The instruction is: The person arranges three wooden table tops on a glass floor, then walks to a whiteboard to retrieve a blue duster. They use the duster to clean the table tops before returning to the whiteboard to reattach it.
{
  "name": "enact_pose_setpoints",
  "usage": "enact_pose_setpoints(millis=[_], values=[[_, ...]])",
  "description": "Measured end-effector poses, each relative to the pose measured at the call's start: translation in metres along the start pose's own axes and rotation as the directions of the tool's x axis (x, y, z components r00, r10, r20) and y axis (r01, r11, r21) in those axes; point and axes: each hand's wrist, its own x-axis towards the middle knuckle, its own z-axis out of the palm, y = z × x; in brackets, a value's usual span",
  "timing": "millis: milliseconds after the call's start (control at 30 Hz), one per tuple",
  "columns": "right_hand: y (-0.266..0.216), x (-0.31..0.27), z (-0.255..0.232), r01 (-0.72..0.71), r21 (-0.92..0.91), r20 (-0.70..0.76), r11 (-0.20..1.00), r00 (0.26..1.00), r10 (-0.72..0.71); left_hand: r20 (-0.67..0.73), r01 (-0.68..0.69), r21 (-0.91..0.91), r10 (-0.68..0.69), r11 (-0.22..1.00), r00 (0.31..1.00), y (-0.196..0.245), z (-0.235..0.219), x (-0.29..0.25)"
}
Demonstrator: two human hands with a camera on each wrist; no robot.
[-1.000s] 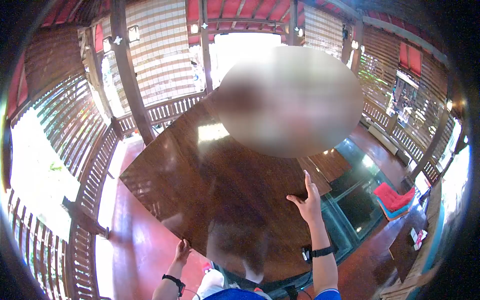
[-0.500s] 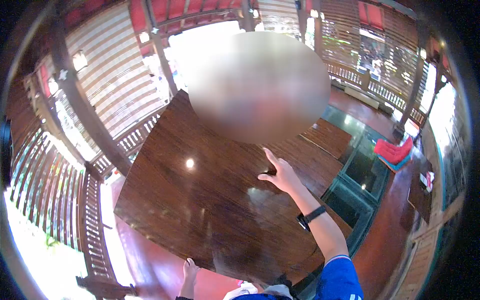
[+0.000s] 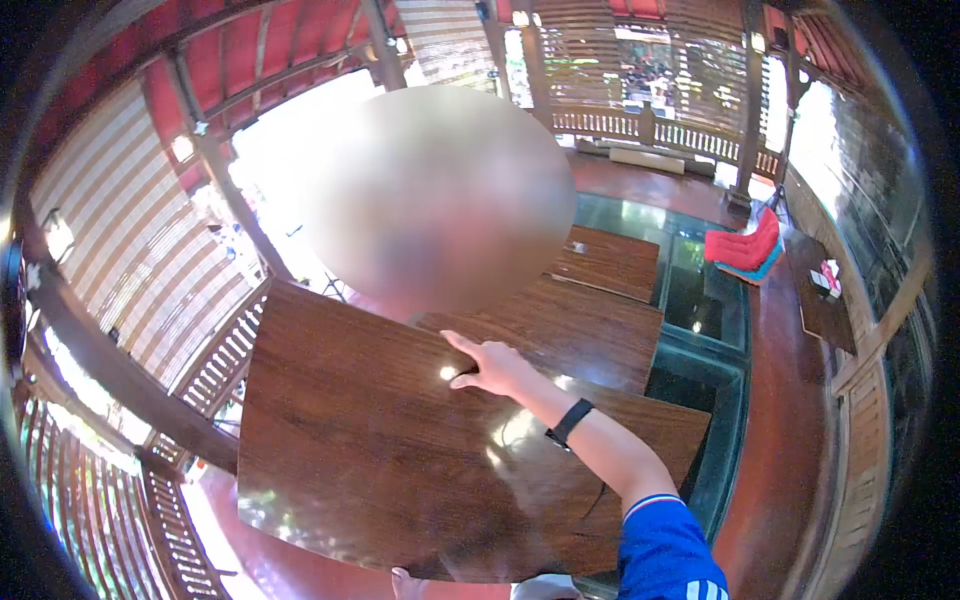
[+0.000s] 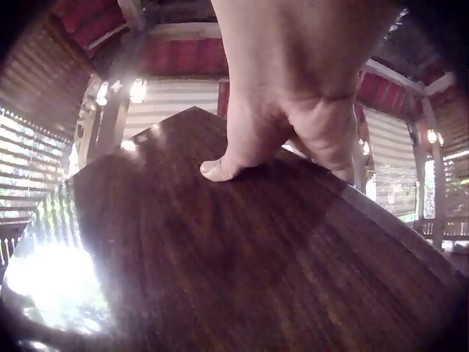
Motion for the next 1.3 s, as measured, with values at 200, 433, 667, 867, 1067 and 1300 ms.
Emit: enact_pose_setpoints(millis=[200, 433, 667, 867, 1067, 1300], values=[[0.015, 0.084, 0.031, -0.093, -0.152, -0.016, 0.984, 0.996, 0.092, 0.004, 0.191, 0.074, -0.191, 0.979, 0.982, 0.061, 0.017, 0.069], [0.041, 0.158, 0.06, -0.268, -0.239, 0.043, 0.933, 0.957, 0.286, 0.019, 0.347, 0.182, -0.357, 0.92, 0.934, 0.113, 0.029, 0.134], [0.062, 0.2, 0.097, -0.39, -0.323, 0.033, 0.862, 0.906, 0.422, 0.069, 0.439, 0.302, -0.479, 0.846, 0.875, 0.153, 0.008, 0.209], [0.085, 0.246, 0.164, -0.477, -0.379, -0.039, 0.793, 0.864, 0.502, 0.111, 0.508, 0.406, -0.593, 0.76, 0.798, 0.199, -0.028, 0.302], [0.08, 0.3, 0.21, -0.573, -0.302, 0.093, 0.762, 0.777, 0.622, 0.11, 0.558, 0.437, -0.658, 0.705, 0.745, 0.224, -0.058, 0.363], [0.097, 0.336, 0.261, -0.641, -0.267, 0.164, 0.719, 0.705, 0.69, 0.08, 0.582, 0.486, -0.696, 0.652, 0.714, 0.238, -0.077, 0.405]])
